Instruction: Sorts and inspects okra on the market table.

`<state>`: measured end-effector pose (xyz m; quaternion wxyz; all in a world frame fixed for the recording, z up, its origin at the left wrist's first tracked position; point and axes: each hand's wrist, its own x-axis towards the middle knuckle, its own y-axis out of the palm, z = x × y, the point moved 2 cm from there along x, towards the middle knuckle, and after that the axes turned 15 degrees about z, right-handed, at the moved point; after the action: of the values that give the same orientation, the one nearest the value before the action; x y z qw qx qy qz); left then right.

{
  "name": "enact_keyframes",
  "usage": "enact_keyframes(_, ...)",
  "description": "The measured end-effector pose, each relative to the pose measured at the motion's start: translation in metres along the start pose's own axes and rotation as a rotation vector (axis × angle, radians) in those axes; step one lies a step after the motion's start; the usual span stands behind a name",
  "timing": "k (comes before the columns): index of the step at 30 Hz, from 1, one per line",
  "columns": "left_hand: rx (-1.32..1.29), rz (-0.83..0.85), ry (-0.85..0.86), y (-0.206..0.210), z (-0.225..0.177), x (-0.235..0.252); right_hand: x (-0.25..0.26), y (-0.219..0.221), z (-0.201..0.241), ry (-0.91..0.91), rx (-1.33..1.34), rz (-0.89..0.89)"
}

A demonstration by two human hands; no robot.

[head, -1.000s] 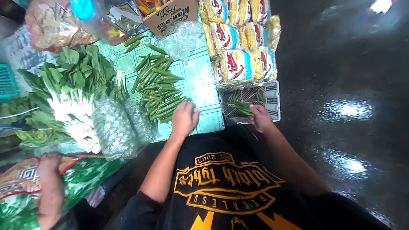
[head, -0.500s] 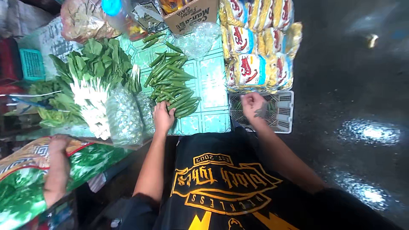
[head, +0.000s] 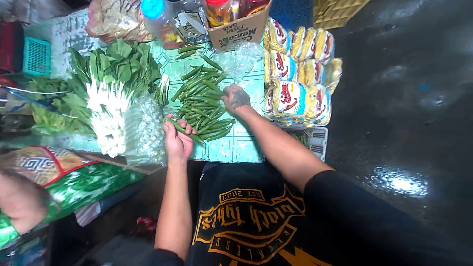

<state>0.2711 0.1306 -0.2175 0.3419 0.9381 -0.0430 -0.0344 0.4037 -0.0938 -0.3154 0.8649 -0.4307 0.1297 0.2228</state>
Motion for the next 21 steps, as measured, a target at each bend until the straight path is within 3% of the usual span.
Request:
enact_keyframes(7,0.128,-0.104,-0.197,-0.003,0.027,-0.011,-0.026,-0.006,-0.002,-0.051,0.028,-0.061)
enact_keyframes(10,0.3,-0.181,-0.285,-0.004,0.023,-0.014,-0.066,0.008,0.004,-0.282,-0.095,-0.126)
enact_keyframes(13,0.538,-0.302,-0.423,-0.014,0.029,-0.022,-0.103,0.055,0.004,-0.536,-0.242,-0.052)
enact_keyframes(17,0.488,-0.618,-0.618,-0.022,0.067,-0.043,-0.108,0.09,-0.008,-0.464,-0.34,-0.007)
enact_keyframes(21,0.34,-0.782,-0.638,-0.029,0.097,-0.036,-0.115,0.091,-0.01,-0.471,-0.372,-0.061)
